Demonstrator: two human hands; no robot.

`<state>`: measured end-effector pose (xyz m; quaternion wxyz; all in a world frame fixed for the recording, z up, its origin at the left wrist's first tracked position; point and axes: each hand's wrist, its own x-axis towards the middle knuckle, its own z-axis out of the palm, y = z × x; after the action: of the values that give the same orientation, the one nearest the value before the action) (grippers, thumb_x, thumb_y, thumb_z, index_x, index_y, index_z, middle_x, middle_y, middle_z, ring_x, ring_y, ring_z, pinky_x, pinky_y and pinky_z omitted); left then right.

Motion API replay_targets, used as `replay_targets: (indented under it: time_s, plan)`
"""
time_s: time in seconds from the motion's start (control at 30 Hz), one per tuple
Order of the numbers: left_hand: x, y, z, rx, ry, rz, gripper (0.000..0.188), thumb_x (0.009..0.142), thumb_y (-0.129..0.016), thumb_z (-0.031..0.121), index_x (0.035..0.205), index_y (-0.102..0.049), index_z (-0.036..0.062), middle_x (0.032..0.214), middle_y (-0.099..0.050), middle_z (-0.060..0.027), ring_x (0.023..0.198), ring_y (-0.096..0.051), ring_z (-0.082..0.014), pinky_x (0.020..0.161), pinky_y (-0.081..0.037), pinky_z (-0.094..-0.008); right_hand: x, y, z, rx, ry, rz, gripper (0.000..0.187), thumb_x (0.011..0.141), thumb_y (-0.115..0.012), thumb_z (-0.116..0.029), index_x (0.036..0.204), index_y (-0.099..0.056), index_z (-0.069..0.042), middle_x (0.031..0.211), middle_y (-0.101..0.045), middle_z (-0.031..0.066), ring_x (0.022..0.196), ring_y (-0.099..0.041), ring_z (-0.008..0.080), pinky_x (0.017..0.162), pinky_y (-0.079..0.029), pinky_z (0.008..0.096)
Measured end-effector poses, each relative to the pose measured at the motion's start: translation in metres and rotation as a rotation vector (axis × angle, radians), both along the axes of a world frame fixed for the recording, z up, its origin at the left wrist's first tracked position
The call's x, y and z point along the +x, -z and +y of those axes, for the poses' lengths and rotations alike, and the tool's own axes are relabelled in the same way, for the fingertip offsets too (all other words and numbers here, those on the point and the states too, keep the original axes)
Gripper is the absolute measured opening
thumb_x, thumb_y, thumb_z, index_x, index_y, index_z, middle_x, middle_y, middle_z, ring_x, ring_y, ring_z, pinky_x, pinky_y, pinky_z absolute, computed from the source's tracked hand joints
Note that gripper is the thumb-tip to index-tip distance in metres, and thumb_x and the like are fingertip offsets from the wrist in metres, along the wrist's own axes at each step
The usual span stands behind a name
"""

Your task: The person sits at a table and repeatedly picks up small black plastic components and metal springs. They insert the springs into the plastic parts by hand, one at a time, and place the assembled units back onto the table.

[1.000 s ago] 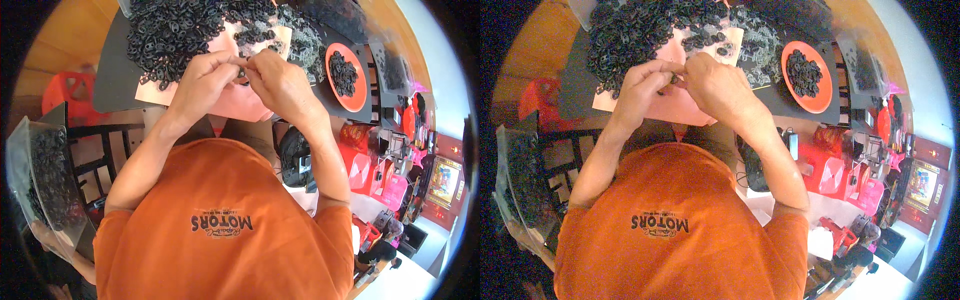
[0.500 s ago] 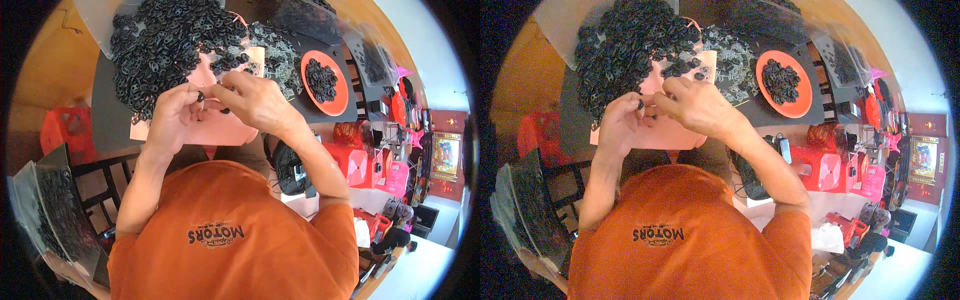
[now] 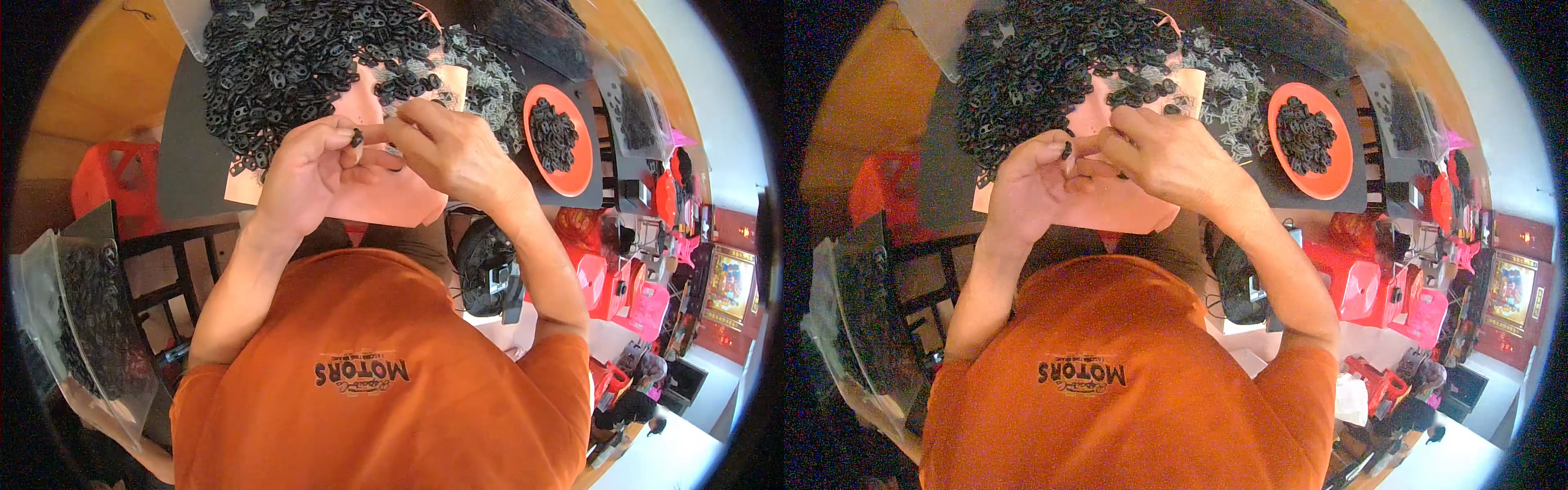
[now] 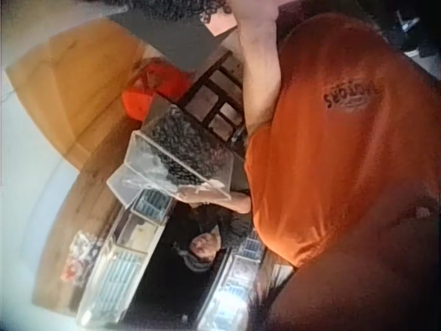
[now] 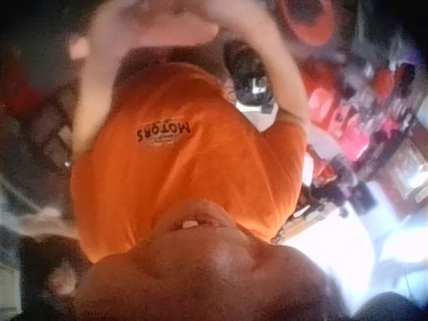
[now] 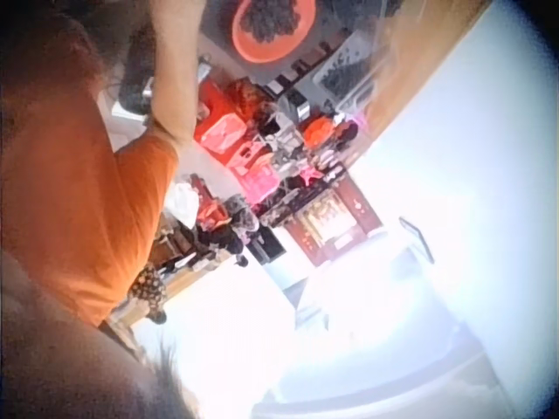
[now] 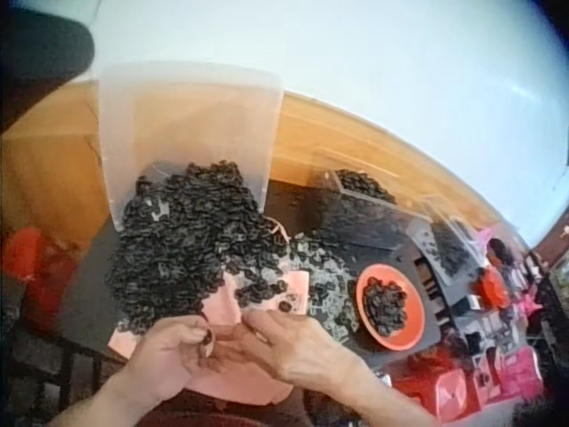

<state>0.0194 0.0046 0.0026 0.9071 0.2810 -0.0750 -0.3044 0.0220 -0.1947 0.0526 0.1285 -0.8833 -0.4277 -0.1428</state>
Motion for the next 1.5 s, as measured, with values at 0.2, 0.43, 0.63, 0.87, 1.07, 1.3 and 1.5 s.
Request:
replay_targets:
  time_s: [0.2, 0.43, 0.63, 0.87, 1.07, 1.3, 1.5]
  plan:
    - [-0.003, -0.002, 0.003, -0.017, 0.003, 0.022, 0.019, 0.086, -0.044, 0.013, 0.094, -0.055, -0.0003, 0.108, -0.060, -0.0203, 0.094, -0.062, -0.0326, 0.072, -0.053, -0.0314, -0.007, 0.003, 0.001, 0.047, 0.085, 0.008, 0.017, 0.073, -0.056, -0.008, 0.091, -0.058, -0.007, 0.076, -0.048, 0.0072, 0.070, -0.057, 0.0239, 0.056, -0.050, 0.0338]
    - [-0.016, -0.019, -0.012, 0.232, -0.183, 0.078, 0.016, 0.084, -0.053, 0.019, 0.085, -0.055, 0.0030, 0.109, -0.058, -0.0161, 0.098, -0.057, -0.0284, 0.083, -0.047, -0.0406, 0.004, 0.034, -0.009, 0.248, -0.087, -0.064, 0.026, 0.070, -0.061, -0.012, 0.097, -0.058, -0.009, 0.085, -0.053, 0.0065, 0.077, -0.057, 0.0254, 0.062, -0.049, 0.0349]
    - [-0.017, -0.019, -0.008, 0.335, -0.215, -0.237, 0.026, 0.086, -0.046, 0.013, 0.099, -0.058, -0.0053, 0.095, -0.060, -0.0122, 0.083, -0.060, -0.0173, 0.074, -0.048, -0.0289, 0.010, 0.015, 0.002, 0.388, -0.055, -0.105, 0.023, 0.072, -0.060, -0.005, 0.094, -0.052, -0.003, 0.084, -0.049, 0.0110, 0.071, -0.053, 0.0295, 0.060, -0.046, 0.0370]
    - [-0.020, -0.012, -0.005, 0.693, -0.203, -0.448, 0.016, 0.089, -0.049, 0.016, 0.089, -0.058, 0.0027, 0.068, -0.052, 0.0002, 0.058, -0.045, -0.0070, 0.052, -0.034, -0.0206, -0.020, 0.001, 0.018, 0.744, 0.316, 0.609, 0.018, 0.084, -0.063, -0.017, 0.083, -0.058, 0.001, 0.066, -0.056, 0.0040, 0.056, -0.052, 0.0100, 0.049, -0.042, 0.0260]
    - [-0.024, -0.003, 0.001, 0.676, -0.218, -0.484, 0.016, 0.091, -0.049, 0.017, 0.086, -0.058, 0.0039, 0.066, -0.051, 0.0024, 0.055, -0.044, -0.0045, 0.050, -0.034, -0.0184, -0.019, 0.004, 0.022, 0.775, 0.366, 0.764, 0.021, 0.086, -0.062, -0.019, 0.087, -0.061, 0.001, 0.065, -0.056, -0.0001, 0.058, -0.048, 0.0047, 0.050, -0.039, 0.0204]
    - [-0.021, 0.002, -0.004, 0.659, -0.239, -0.457, 0.015, 0.089, -0.051, 0.015, 0.083, -0.058, 0.0042, 0.064, -0.048, 0.0047, 0.055, -0.042, -0.0028, 0.049, -0.033, -0.0185, -0.015, 0.007, 0.023, 0.817, 0.347, 0.909, 0.021, 0.087, -0.060, -0.019, 0.087, -0.060, 0.002, 0.067, -0.057, 0.0000, 0.060, -0.049, 0.0045, 0.052, -0.041, 0.0204]
    - [-0.020, 0.001, -0.004, 0.681, -0.250, -0.429, 0.014, 0.087, -0.051, 0.013, 0.077, -0.056, 0.0042, 0.061, -0.043, 0.0064, 0.054, -0.039, -0.0015, 0.048, -0.031, -0.0198, -0.013, 0.011, 0.024, 0.733, 0.273, 0.908, 0.022, 0.088, -0.058, -0.021, 0.085, -0.060, 0.001, 0.067, -0.057, 0.0008, 0.062, -0.050, 0.0050, 0.053, -0.041, 0.0217]
